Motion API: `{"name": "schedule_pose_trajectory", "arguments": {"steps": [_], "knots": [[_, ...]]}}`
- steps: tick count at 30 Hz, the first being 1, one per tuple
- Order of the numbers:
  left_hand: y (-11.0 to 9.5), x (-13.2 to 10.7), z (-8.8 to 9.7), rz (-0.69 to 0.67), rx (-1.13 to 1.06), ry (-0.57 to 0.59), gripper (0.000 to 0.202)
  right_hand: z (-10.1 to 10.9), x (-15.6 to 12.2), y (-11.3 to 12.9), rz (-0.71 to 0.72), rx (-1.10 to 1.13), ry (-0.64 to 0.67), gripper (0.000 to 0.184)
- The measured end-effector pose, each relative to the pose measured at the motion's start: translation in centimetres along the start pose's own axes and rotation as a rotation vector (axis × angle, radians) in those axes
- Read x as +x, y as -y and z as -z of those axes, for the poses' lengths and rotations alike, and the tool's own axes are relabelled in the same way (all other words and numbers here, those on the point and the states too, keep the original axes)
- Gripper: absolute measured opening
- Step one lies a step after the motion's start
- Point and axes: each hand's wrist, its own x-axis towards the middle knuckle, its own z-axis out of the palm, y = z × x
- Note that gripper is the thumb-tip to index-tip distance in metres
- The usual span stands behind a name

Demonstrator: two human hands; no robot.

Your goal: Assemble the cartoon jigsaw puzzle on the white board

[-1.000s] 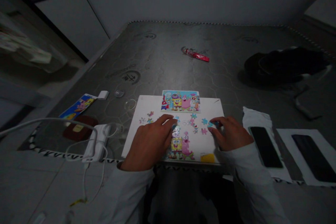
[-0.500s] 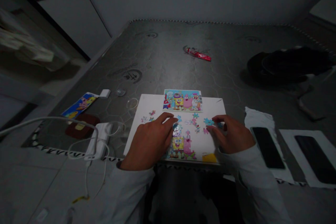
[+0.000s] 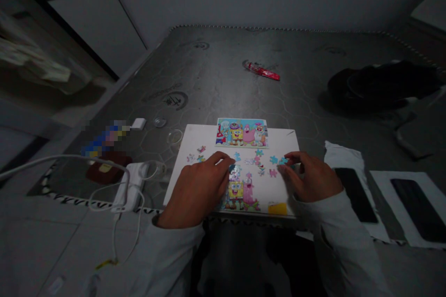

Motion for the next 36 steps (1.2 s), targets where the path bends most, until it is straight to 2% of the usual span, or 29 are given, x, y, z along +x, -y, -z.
{"name": "schedule_pose_trajectory", "arguments": {"steps": [3, 10, 15, 18, 23, 26, 33, 36], "knots": [[-0.1, 0.0, 0.1, 0.003, -0.014, 0.013, 0.030, 0.6, 0.0, 0.2, -0.065, -0.029, -0.057, 0.031], [-0.2, -0.1, 0.1, 0.004, -0.018, 0.033, 0.031, 0.2, 0.1, -0.5, 0.009, -0.076, -0.124, 0.030], [-0.2, 0.0, 0.1, 0.004, -0.017, 0.039, 0.030, -0.9, 0.4, -2.1, 0.130, -0.067, -0.051, 0.034], [-0.2, -0.1, 0.0, -0.003, -0.005, 0.037, 0.030, -1.2, 0.5, -2.3, 0.150, -0.058, -0.035, 0.031], [-0.2, -0.1, 0.1, -0.013, -0.010, 0.024, 0.029, -0.6, 0.3, -1.5, 0.115, -0.045, -0.009, 0.032], [-0.2, -0.2, 0.2, -0.008, -0.014, 0.028, 0.029, 0.1, 0.0, -1.3, 0.046, -0.062, -0.031, 0.034], [-0.2, -0.3, 0.4, 0.016, -0.016, 0.069, 0.027, 0.3, -0.5, -1.8, -0.106, -0.162, 0.006, 0.033], [-0.2, -0.2, 0.5, 0.011, -0.028, 0.079, 0.028, 0.2, -0.6, -2.1, -0.129, -0.159, 0.020, 0.029]]}}
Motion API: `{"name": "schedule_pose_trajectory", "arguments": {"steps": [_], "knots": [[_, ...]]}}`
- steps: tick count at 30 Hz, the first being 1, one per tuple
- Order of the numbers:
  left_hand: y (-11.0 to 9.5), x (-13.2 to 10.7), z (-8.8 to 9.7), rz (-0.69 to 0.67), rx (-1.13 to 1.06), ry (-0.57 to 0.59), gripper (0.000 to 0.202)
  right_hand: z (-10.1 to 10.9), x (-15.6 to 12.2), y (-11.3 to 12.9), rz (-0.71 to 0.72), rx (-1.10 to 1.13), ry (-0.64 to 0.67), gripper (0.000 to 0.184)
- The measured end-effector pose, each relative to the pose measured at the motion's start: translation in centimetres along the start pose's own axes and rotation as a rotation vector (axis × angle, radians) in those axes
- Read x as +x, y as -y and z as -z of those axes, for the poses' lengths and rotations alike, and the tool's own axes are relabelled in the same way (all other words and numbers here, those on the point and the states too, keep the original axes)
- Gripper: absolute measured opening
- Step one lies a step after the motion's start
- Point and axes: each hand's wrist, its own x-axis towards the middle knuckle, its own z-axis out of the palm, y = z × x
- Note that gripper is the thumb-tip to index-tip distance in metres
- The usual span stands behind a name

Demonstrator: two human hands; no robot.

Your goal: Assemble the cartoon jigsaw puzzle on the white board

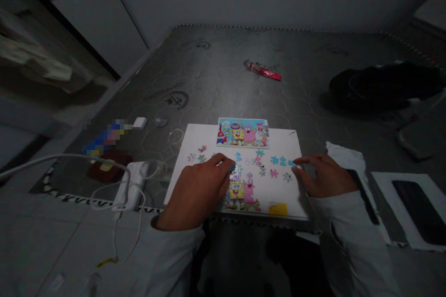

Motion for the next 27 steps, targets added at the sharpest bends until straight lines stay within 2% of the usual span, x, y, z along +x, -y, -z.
{"name": "schedule_pose_trajectory", "arguments": {"steps": [5, 15, 19, 22, 25, 27], "knots": [[0.1, 0.0, 0.0, -0.007, 0.008, -0.023, 0.029, -0.1, 0.1, -0.2, 0.040, 0.018, 0.009, 0.026], [0.2, -0.1, 0.0, -0.015, 0.030, -0.036, 0.028, 0.7, -0.2, 1.7, -0.045, 0.139, 0.012, 0.022], [0.3, -0.2, 0.1, -0.007, 0.039, -0.037, 0.028, 1.0, -0.1, 1.6, 0.032, 0.131, -0.002, 0.033], [0.3, -0.2, 0.2, -0.005, 0.034, -0.041, 0.028, 1.5, -0.1, 1.9, 0.080, 0.121, -0.010, 0.033], [0.3, -0.2, 0.2, 0.003, 0.023, -0.028, 0.028, 2.3, -0.2, 3.2, 0.012, 0.153, -0.038, 0.027], [0.2, -0.2, 0.3, 0.002, 0.017, -0.013, 0.027, 2.7, -0.4, 4.5, -0.050, 0.252, -0.047, 0.023]]}}
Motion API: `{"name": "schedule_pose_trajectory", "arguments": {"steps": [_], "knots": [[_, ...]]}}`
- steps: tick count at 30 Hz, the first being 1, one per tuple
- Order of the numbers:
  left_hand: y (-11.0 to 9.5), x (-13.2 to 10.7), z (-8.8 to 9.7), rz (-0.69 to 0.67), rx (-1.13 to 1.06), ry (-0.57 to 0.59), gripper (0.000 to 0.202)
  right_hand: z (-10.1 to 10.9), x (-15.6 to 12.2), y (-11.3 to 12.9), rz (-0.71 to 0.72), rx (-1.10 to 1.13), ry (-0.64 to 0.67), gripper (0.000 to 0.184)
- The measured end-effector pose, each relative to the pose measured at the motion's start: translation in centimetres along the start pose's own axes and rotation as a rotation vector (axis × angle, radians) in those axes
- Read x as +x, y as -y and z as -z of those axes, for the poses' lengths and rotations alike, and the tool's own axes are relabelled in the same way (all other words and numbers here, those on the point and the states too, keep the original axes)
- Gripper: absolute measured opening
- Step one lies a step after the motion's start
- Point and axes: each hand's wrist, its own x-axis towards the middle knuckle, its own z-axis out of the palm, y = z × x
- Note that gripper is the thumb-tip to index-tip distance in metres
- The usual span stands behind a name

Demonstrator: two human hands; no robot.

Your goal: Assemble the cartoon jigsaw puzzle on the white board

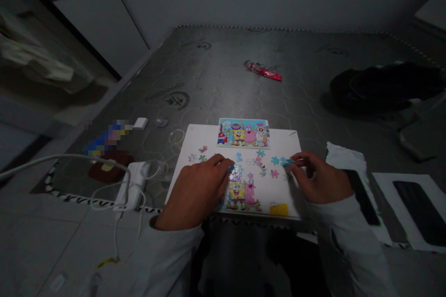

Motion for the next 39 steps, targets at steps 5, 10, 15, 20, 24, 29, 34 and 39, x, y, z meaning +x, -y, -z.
{"name": "schedule_pose_trajectory", "arguments": {"steps": [5, 10, 15, 20, 24, 29, 34, 39], "knots": [[-0.2, 0.2, -0.1, -0.008, -0.007, 0.030, 0.026, -0.8, -0.5, 2.4, -0.015, 0.337, 0.110, 0.026], [-0.3, 0.2, -0.2, -0.023, 0.015, 0.004, 0.022, -1.7, -0.4, 2.2, -0.018, 0.435, 0.294, 0.031], [-0.8, 0.1, 0.0, -0.060, 0.039, -0.004, 0.023, -2.1, -0.4, 2.4, -0.083, 0.523, 0.284, 0.032], [-1.4, 0.1, -0.1, -0.177, 0.049, -0.099, 0.026, -2.4, -0.7, 2.7, -0.075, 0.585, 0.363, 0.032], [-1.7, -0.1, -0.1, -0.225, 0.036, -0.176, 0.024, -2.4, -0.9, 2.9, -0.045, 0.621, 0.381, 0.032], [-1.7, -0.1, -0.1, -0.265, 0.065, -0.244, 0.019, -2.2, -1.1, 3.3, -0.041, 0.665, 0.366, 0.030], [-1.5, 0.0, -0.3, -0.299, 0.082, -0.343, 0.014, -2.0, -0.9, 3.5, 0.000, 0.605, 0.340, 0.030], [-1.5, -0.2, 0.1, -0.316, 0.144, -0.332, 0.028, -2.0, -1.0, 3.9, -0.005, 0.592, 0.331, 0.027]]}}
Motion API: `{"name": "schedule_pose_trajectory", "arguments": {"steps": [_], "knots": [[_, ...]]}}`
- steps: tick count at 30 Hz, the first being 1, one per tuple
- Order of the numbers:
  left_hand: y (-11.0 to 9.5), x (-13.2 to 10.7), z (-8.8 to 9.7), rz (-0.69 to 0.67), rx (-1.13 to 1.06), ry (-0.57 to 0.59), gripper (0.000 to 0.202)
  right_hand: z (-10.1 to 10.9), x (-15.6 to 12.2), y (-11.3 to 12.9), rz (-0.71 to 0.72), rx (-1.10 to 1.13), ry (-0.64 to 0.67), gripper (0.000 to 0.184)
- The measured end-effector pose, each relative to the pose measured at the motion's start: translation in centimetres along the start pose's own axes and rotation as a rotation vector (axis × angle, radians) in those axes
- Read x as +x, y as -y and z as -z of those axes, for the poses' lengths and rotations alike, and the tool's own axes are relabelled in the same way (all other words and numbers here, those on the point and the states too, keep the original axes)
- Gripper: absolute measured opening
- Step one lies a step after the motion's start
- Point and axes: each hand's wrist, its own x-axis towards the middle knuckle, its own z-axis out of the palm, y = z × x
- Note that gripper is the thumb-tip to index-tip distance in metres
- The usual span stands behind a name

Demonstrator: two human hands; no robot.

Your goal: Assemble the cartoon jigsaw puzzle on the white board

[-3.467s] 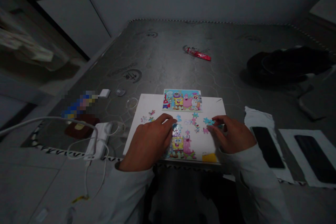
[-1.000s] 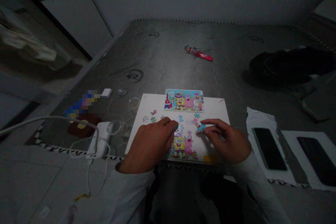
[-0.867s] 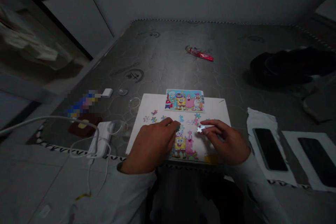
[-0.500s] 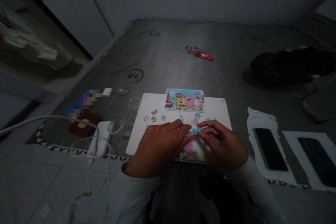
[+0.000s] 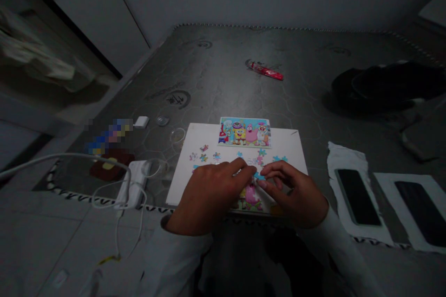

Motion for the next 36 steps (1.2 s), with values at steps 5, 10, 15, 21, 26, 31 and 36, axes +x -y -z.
{"name": "schedule_pose_trajectory", "arguments": {"steps": [5, 10, 15, 21, 26, 31, 36], "knots": [[-0.1, 0.1, 0.4, -0.018, 0.001, 0.008, 0.028, -0.2, 0.0, 0.4, -0.040, 0.025, 0.043, 0.026], [0.9, -0.5, 0.3, 0.001, -0.006, 0.001, 0.034, 0.1, -0.1, 0.7, -0.087, -0.008, 0.076, 0.034], [1.9, -1.0, 0.1, 0.071, 0.026, 0.026, 0.042, 0.0, -0.1, 0.8, -0.113, -0.019, 0.113, 0.027], [1.7, -0.7, 0.0, 0.049, -0.081, 0.001, 0.014, -0.4, -0.1, 1.3, -0.173, -0.012, 0.070, 0.033], [1.4, -0.8, -0.2, 0.037, -0.181, -0.015, 0.019, -0.9, -0.2, 1.8, -0.202, 0.027, 0.077, 0.035], [1.4, -0.9, -0.3, 0.016, -0.226, -0.041, 0.022, -1.0, -0.3, 2.0, -0.196, 0.076, 0.091, 0.031], [1.4, -0.9, 0.0, 0.045, -0.237, -0.122, 0.018, -1.1, -0.3, 1.8, -0.181, 0.091, 0.089, 0.030]]}}
